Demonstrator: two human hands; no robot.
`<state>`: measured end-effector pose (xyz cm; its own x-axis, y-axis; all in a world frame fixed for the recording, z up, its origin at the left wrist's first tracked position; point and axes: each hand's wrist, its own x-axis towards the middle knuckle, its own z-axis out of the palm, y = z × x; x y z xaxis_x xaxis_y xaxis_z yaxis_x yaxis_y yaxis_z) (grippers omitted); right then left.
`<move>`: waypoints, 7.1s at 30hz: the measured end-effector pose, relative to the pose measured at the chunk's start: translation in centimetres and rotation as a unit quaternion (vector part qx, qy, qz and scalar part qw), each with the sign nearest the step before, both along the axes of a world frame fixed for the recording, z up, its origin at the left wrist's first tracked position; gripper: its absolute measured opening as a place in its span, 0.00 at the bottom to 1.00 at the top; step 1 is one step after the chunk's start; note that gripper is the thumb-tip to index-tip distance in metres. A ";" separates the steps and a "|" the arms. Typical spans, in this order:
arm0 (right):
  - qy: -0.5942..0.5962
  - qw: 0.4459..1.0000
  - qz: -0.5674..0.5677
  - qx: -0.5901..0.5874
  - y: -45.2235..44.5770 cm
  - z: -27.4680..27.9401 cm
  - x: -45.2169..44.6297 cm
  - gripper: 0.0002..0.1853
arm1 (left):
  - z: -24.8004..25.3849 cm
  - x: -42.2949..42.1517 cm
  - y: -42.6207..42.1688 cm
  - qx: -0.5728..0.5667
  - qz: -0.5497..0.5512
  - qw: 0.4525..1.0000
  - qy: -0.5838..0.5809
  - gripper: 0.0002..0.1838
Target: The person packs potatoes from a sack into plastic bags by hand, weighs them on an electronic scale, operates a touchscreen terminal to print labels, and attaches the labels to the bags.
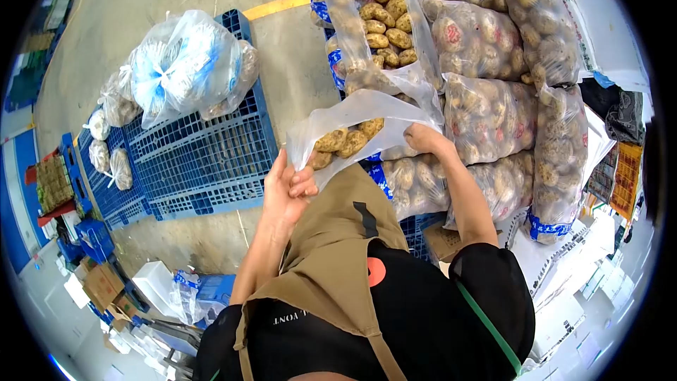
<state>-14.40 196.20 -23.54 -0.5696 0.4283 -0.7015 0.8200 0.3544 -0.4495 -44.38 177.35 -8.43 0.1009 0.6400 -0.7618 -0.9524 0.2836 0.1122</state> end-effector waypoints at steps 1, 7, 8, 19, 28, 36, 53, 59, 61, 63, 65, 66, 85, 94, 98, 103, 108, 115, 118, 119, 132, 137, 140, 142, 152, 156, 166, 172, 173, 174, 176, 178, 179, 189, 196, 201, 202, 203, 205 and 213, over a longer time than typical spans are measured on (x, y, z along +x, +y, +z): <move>0.033 0.999 0.010 -0.036 0.8 1.8 -0.9 0.16 | 0.2 0.2 0.2 -0.008 -0.014 1.000 0.013 0.35; 0.323 0.871 -0.313 -0.196 11.3 4.8 -6.5 0.22 | 0.7 1.9 2.2 -0.059 -0.082 0.995 -0.004 0.34; 0.330 0.872 -0.336 -0.132 14.3 2.5 -7.7 0.24 | 0.7 1.9 2.4 -0.062 -0.089 0.994 -0.016 0.34; -0.110 0.940 0.011 0.323 39.8 -15.6 -14.3 0.24 | -0.6 1.7 1.4 -0.122 0.010 0.988 -0.091 0.41; -0.134 0.955 -0.057 0.260 39.7 -19.1 -12.9 0.33 | -1.1 0.8 2.7 -0.110 0.014 0.989 -0.102 0.40; 0.167 0.871 -0.196 0.418 30.6 -13.2 -9.7 0.31 | -1.2 -0.7 2.8 -0.098 -0.013 0.993 -0.071 0.41; 0.243 0.769 -0.465 -0.365 -11.3 0.6 -14.9 0.23 | 7.2 -3.1 -12.5 0.176 0.084 0.981 0.024 0.60; 0.225 0.966 -0.117 -0.045 -12.8 0.9 -16.1 0.12 | 12.5 -4.7 -28.3 0.222 0.227 0.934 0.161 0.63; 0.182 0.969 0.061 0.156 -17.6 6.8 -21.0 0.12 | 13.2 -4.9 -34.0 0.217 0.284 0.912 0.200 0.62; 0.225 0.943 0.135 0.206 -22.5 9.4 -25.6 0.15 | 13.7 -4.6 -40.1 0.190 0.346 0.886 0.243 0.61; 0.233 0.932 0.204 0.188 -28.3 14.6 -30.3 0.16 | 14.3 -3.6 -45.5 0.159 0.402 0.865 0.254 0.60; 0.239 0.925 0.232 0.181 -30.9 15.4 -32.2 0.16 | 14.6 -2.8 -48.2 0.140 0.432 0.854 0.256 0.60; 0.426 0.626 0.651 -0.061 -76.5 22.8 -46.8 0.16 | 16.6 16.5 -68.8 -0.045 0.832 0.367 0.413 0.66; 0.440 0.512 0.735 -0.063 -96.6 24.8 -45.3 0.13 | 14.1 19.6 -79.8 -0.015 0.860 0.261 0.439 0.66; 0.440 0.471 0.763 -0.041 -103.7 26.4 -44.0 0.13 | 13.8 20.2 -86.0 0.012 0.871 0.237 0.430 0.66; 0.439 0.474 0.757 -0.102 -111.8 27.8 -43.8 0.13 | 14.3 21.5 -92.3 0.020 0.867 0.217 0.447 0.66; 0.469 0.463 0.736 -0.156 -121.3 28.4 -43.8 0.12 | 14.6 21.5 -98.6 0.014 0.878 0.165 0.450 0.65; 0.422 0.432 0.778 -0.174 -138.8 26.2 -45.6 0.13 | 14.5 19.1 -111.5 -0.097 0.881 0.134 0.442 0.62; 0.413 0.402 0.799 -0.170 -148.0 25.1 -46.6 0.13 | 14.5 17.6 -118.6 -0.112 0.883 0.112 0.442 0.61; 0.505 0.344 0.777 -0.153 -151.6 21.5 -48.0 0.14 | 15.0 16.9 -121.1 -0.115 0.900 0.086 0.412 0.60; 0.502 0.370 0.756 -0.200 -177.8 22.5 -48.6 0.19 | 13.1 13.3 -146.2 -0.201 0.888 0.103 0.401 0.50; 0.427 0.489 0.744 -0.161 -184.7 14.3 -48.9 0.28 | 5.4 14.1 -154.5 -0.129 0.932 0.153 0.301 0.40; 0.369 0.546 0.743 -0.120 -185.6 12.3 -49.0 0.32 | 4.2 13.9 -157.3 -0.090 0.927 0.212 0.295 0.31; 0.392 0.551 0.732 -0.081 -186.3 12.3 -49.0 0.34 | 3.7 13.1 -158.7 -0.087 0.921 0.246 0.288 0.30; 0.298 0.651 0.687 -0.126 -184.3 5.5 -46.6 0.18 | 0.6 12.4 -159.3 -0.003 0.912 0.308 0.270 0.20; 0.331 0.671 0.653 -0.120 -183.8 1.1 -46.3 0.18 | -0.5 12.5 -159.2 0.024 0.911 0.313 0.268 0.21; 0.374 0.632 0.679 0.011 -183.0 1.1 -45.2 0.29 | -1.2 12.8 -158.1 -0.022 0.885 0.371 0.281 0.22; 0.288 0.652 0.692 0.111 -183.9 2.9 -44.6 0.28 | -0.7 12.8 -157.4 -0.069 0.890 0.364 0.265 0.23; 0.267 0.648 0.701 0.129 -184.0 3.2 -44.6 0.27 | -0.8 12.9 -157.4 -0.074 0.892 0.365 0.256 0.23; 0.247 0.643 0.710 0.146 -184.1 3.5 -44.8 0.27 | -0.8 13.1 -157.3 -0.078 0.894 0.365 0.246 0.23; 0.188 0.633 0.742 0.119 -184.1 2.9 -45.7 0.27 | -0.9 13.3 -156.9 -0.080 0.898 0.359 0.242 0.23; 0.108 0.617 0.779 0.027 -184.4 -0.3 -47.9 0.30 | -0.7 13.2 -156.8 -0.077 0.899 0.347 0.256 0.24; 0.093 0.646 0.757 -0.034 -184.7 -6.4 -50.2 0.29 | -0.4 13.1 -156.8 -0.074 0.900 0.344 0.256 0.24; 0.149 0.740 0.656 -0.009 -185.3 -8.8 -50.2 0.28 | -0.4 11.9 -157.6 -0.524 0.627 0.546 0.185 0.19; 0.359 0.603 0.705 0.097 -181.0 2.4 -41.5 0.33 | 4.6 5.1 -159.4 -0.620 0.450 0.418 0.488 0.17; 0.405 0.623 0.669 -0.024 -179.7 3.3 -42.8 0.33 | -7.1 0.1 -164.7 -0.610 0.194 0.680 0.357 0.19; 0.422 0.611 0.667 -0.061 -178.8 3.4 -43.0 0.32 | -10.6 -0.3 -164.9 -0.659 0.212 0.620 0.370 0.19; 0.442 0.599 0.661 -0.097 -178.1 3.7 -43.1 0.32 | -14.7 -0.6 -164.7 -0.703 0.228 0.554 0.384 0.19; 0.462 0.578 0.663 -0.112 -176.9 4.7 -43.5 0.30 | -16.9 -1.2 -165.1 -0.735 0.225 0.501 0.399 0.20; 0.377 0.662 0.561 -0.325 -173.8 13.2 -43.9 0.38 | -15.2 -2.8 -167.5 -0.685 0.150 0.618 0.356 0.23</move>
